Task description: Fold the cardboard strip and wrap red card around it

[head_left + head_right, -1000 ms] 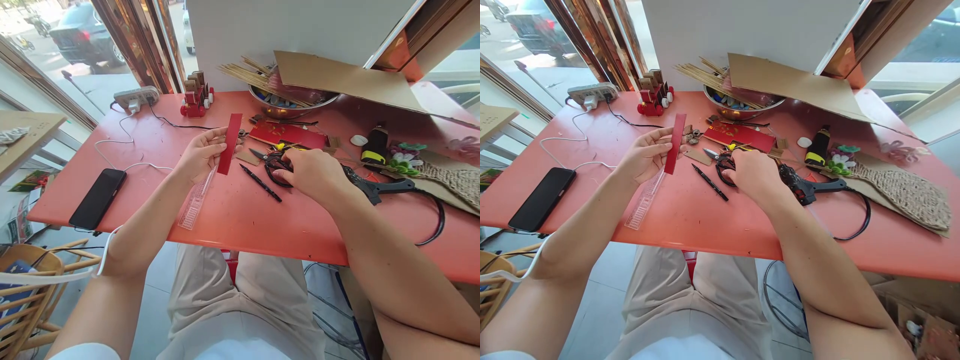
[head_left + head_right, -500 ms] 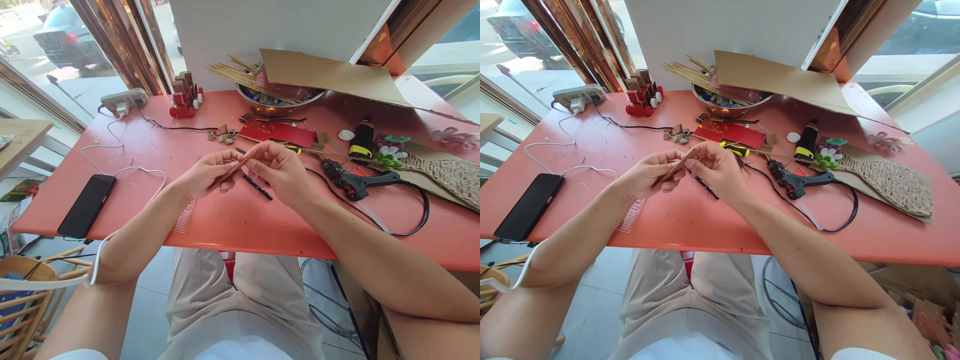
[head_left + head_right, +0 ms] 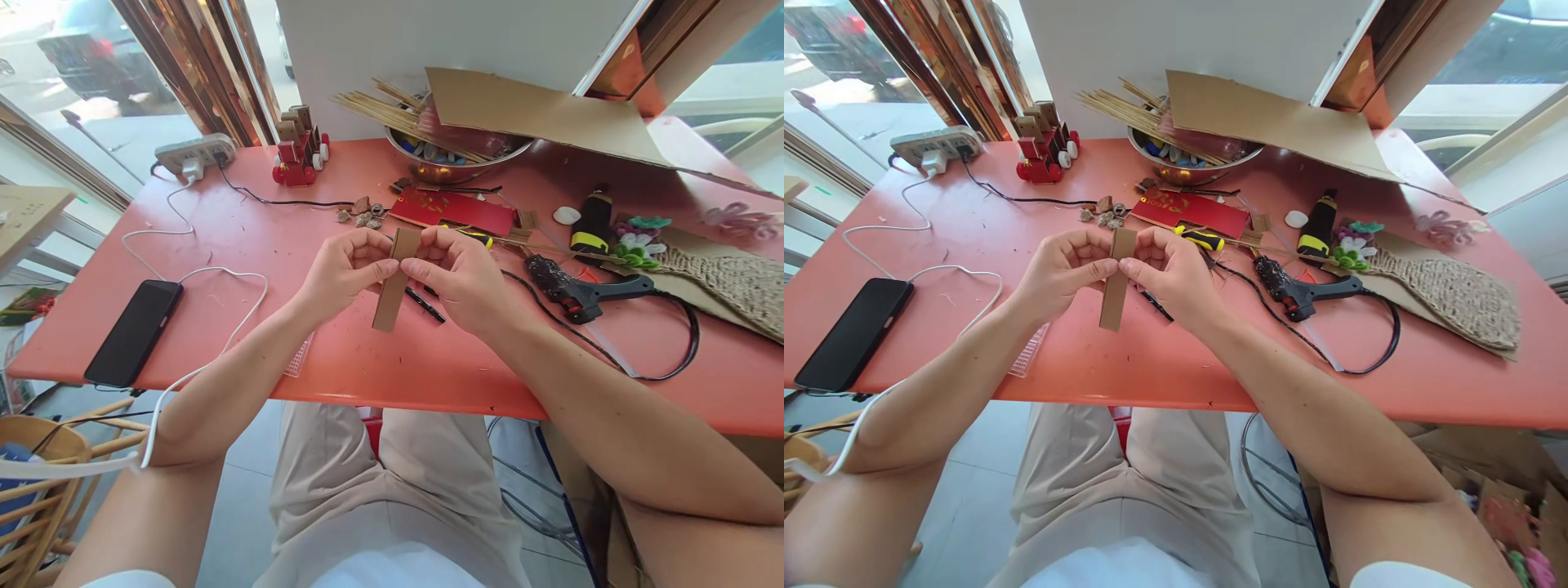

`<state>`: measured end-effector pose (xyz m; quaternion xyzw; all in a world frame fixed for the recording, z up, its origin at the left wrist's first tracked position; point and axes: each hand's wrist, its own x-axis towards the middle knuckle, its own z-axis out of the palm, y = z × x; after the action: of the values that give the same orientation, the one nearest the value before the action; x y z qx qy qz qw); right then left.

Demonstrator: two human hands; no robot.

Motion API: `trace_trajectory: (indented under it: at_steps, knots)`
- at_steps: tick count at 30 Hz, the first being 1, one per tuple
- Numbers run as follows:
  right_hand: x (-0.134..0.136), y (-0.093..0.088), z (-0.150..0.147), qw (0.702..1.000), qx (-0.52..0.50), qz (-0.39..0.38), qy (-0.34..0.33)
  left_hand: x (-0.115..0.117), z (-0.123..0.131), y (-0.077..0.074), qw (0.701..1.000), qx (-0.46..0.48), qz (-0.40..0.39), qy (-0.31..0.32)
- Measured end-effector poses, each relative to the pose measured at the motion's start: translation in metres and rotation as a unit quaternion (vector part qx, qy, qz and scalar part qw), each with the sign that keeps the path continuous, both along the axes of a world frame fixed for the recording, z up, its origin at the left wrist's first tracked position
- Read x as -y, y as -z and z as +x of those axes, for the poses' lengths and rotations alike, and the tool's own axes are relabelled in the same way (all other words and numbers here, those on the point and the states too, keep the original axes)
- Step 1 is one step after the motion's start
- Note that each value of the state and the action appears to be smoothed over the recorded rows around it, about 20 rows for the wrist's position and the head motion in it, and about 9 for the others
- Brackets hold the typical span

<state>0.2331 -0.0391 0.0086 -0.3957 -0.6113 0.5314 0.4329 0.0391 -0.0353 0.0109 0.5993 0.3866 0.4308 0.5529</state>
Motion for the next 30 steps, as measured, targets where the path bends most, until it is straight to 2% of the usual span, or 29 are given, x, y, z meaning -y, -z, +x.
trace_trajectory:
  at_steps: [15, 23, 30]
  knots:
    - [0.001, 0.002, -0.003, 0.998, -0.041, -0.039, 0.000, 0.007, 0.012, 0.000, 0.999, 0.015, -0.008, -0.049]
    - [0.001, 0.012, -0.009, 0.994, -0.097, -0.055, 0.019, 0.008, 0.014, -0.002, 0.997, 0.001, -0.012, -0.071]
    - [0.000, 0.013, -0.011, 0.990, -0.122, -0.070, 0.031, 0.005, 0.014, 0.002, 0.996, 0.012, -0.031, -0.080]
